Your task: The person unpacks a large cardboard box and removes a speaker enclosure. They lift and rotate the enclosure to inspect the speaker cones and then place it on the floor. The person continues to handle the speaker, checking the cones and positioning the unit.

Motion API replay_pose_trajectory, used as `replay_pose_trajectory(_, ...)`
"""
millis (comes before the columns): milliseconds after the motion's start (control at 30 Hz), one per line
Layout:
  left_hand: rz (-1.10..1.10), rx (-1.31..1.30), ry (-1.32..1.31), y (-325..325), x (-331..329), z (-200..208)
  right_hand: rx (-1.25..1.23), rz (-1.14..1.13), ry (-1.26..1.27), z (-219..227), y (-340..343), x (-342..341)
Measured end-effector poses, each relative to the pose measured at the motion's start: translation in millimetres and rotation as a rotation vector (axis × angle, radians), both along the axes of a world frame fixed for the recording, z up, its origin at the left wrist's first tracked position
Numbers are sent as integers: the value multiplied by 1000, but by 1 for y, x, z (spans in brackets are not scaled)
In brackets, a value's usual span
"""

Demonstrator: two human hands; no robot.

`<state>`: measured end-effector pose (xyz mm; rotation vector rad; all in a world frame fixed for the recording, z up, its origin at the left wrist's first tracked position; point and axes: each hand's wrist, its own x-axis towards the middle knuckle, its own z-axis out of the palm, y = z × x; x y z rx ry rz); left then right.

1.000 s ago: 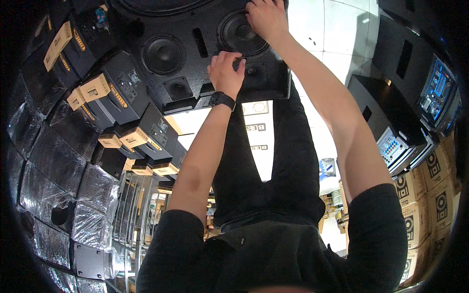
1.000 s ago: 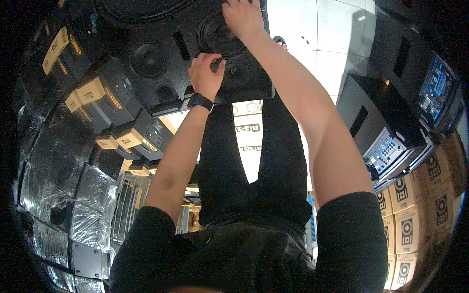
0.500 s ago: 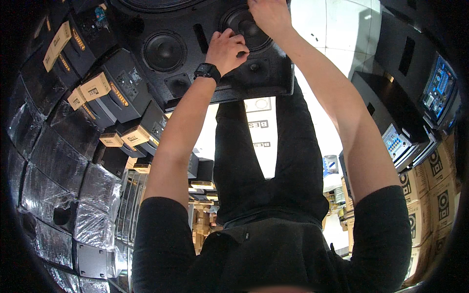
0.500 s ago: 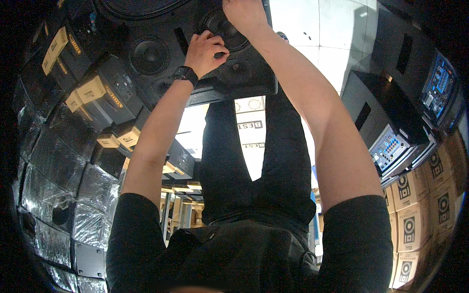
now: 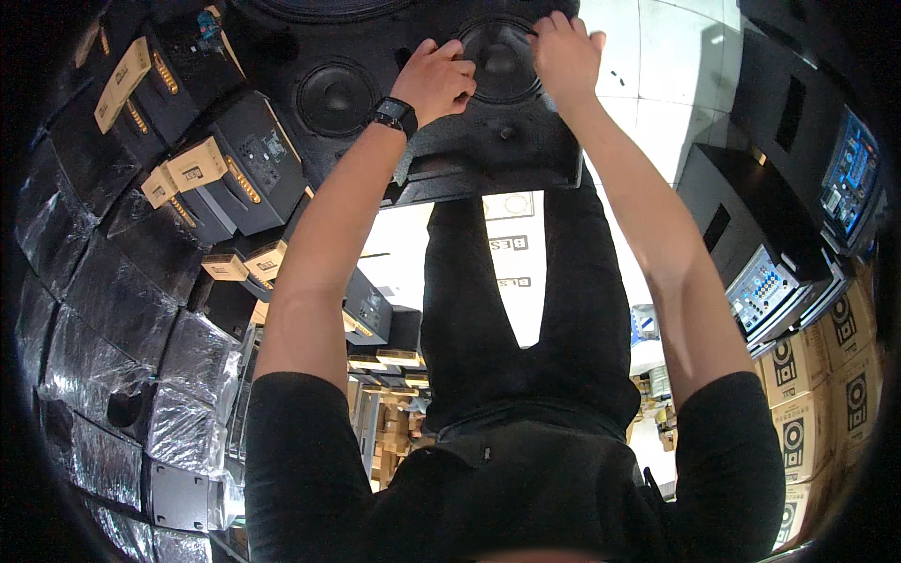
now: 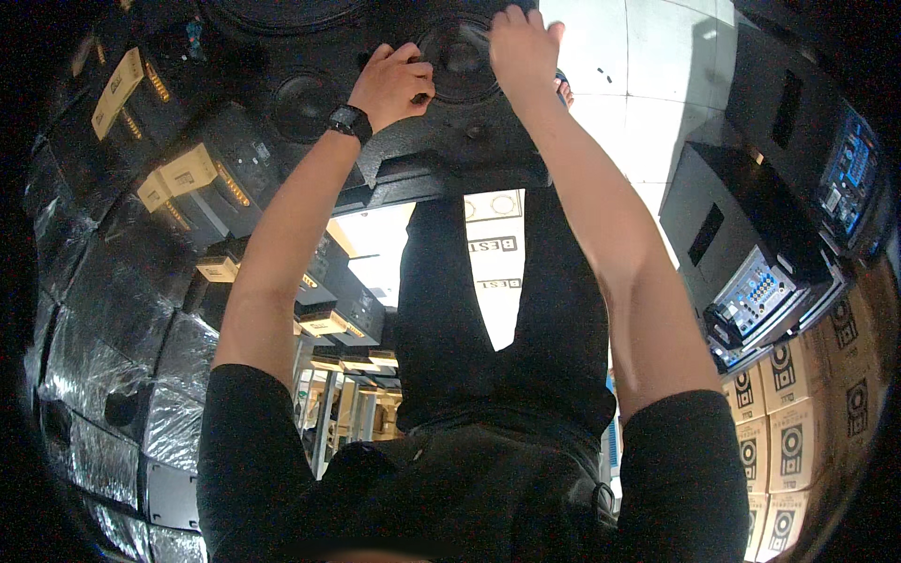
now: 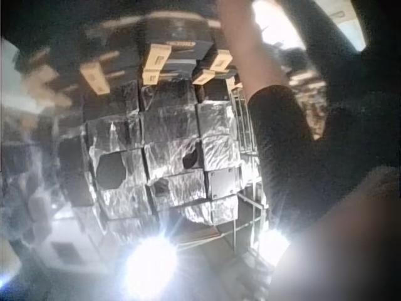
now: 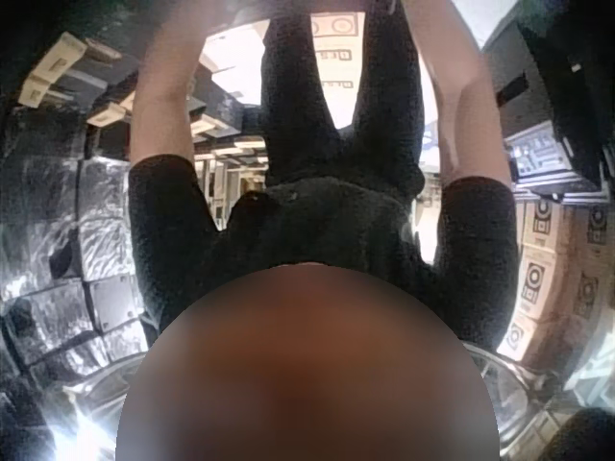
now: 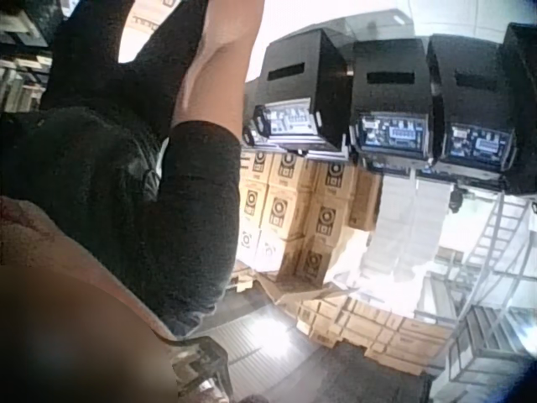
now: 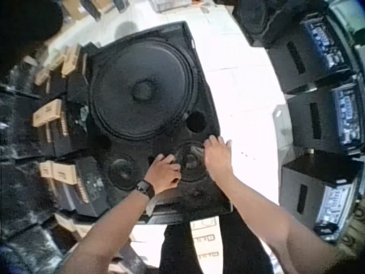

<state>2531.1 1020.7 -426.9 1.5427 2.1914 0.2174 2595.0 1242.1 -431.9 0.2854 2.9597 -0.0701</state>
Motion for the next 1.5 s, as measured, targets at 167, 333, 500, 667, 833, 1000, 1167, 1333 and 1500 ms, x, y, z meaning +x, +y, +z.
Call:
replay_pose_trajectory(167,-136,3,39,0,-29,0,-76,-349,37,-5,-18,25)
replay_pose_trajectory(333,-172,-13,-27,2,-40,-1,-118,-431,121,-13,-24,34)
replay_pose_trajectory(500,-140,-13,-123,4,-34,-6,-168,-349,203,-21,-18,29)
replay_pose_trajectory(667,-2,26,-138,3,-2,-7,-218,-219,322,-26,-18,9)
replay_pose_trajectory(833,230,65,-93,-1,28,-9,-360,-139,249,-18,-12,-3)
replay_pose_trajectory(1000,318,95,-128,-4,38,-13,-366,-37,276,-12,-6,-11)
replay_pose_trajectory(1167,325,76,-150,-1,44,-14,-378,11,267,-14,-5,-14)
replay_pose_trajectory(1333,326,70,-108,-6,41,-16,-272,37,288,-23,2,-5)
replay_pose_trajectory(1500,298,66,-122,-7,36,-13,-266,14,326,-32,2,0)
